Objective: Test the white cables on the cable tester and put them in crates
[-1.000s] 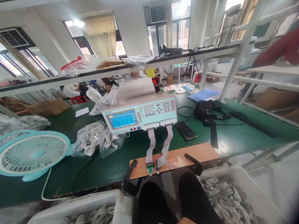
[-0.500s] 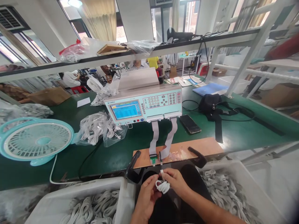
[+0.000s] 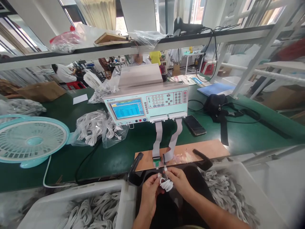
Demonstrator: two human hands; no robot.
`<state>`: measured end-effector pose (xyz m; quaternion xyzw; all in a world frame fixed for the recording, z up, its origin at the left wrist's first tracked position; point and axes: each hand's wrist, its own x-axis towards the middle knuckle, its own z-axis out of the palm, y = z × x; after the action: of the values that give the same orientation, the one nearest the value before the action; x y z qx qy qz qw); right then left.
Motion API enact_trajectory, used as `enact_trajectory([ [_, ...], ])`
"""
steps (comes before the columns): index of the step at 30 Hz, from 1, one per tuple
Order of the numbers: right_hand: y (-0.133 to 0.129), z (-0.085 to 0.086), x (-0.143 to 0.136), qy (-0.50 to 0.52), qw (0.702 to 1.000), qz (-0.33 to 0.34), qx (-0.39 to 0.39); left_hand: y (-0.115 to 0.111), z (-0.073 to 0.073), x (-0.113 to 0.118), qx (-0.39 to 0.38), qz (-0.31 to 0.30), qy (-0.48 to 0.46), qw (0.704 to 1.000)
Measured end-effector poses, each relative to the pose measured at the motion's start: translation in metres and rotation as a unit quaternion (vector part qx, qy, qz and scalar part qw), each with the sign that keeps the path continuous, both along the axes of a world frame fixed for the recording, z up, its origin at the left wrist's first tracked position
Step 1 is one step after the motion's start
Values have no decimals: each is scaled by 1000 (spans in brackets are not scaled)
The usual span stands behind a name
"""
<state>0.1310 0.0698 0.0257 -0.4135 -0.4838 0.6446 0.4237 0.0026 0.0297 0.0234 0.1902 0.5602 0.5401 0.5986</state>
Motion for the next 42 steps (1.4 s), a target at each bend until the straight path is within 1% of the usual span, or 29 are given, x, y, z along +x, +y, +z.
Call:
enact_trajectory([
  [2, 0, 3, -1, 18, 999, 3, -36, 1, -2, -6, 35, -60, 32, 997],
  [4, 0, 8, -3, 46, 995, 2, -84, 3, -2, -13, 66, -120, 69, 988],
  [6, 0, 13, -6, 73, 990, -7, -121, 5, -2, -17, 84, -152, 95, 980],
  [7, 1, 14, -7, 84, 988, -13, -132, 7, -2, -18, 91, -152, 106, 978],
  [11, 2, 14, -9, 116, 981, -20, -151, 11, -3, -14, 116, -106, 150, 976],
  [16, 3, 10, -6, 103, 985, -10, -135, 12, -9, -8, 100, -67, 185, 975],
  [18, 3, 11, -5, 99, 987, -5, -128, 11, -11, -6, 100, -45, 183, 977],
  [22, 4, 12, -4, 94, 988, -1, -125, 10, -14, 1, 106, -2, 143, 984],
  [24, 5, 12, -4, 97, 988, -1, -123, 12, -16, 3, 114, 1, 148, 982],
  [27, 6, 11, -4, 103, 987, 15, -126, 15, -16, 4, 122, -12, 211, 970],
  [29, 3, 11, -3, 91, 987, 20, -134, 11, -13, 2, 118, -19, 254, 960],
  [31, 1, 10, -1, 64, 988, 7, -137, 0, -5, -5, 110, -11, 277, 955],
  [32, 1, 8, -1, 51, 989, -6, -137, -7, 0, -12, 111, -1, 285, 952],
  [34, 4, 3, 0, 33, 989, -22, -140, -24, 7, -34, 111, 20, 338, 935],
  [36, 8, -2, -1, 17, 988, -26, -150, -47, 10, -69, 87, 53, 413, 905],
  [38, 10, -2, -2, 1, 986, -32, -161, -76, 7, -115, 29, 109, 475, 873],
  [40, 9, 2, -2, -16, 985, -43, -166, -110, -2, -167, -48, 182, 503, 843],
  [42, 7, 8, -3, -30, 985, -46, -166, -148, -13, -214, -137, 251, 521, 804],
])
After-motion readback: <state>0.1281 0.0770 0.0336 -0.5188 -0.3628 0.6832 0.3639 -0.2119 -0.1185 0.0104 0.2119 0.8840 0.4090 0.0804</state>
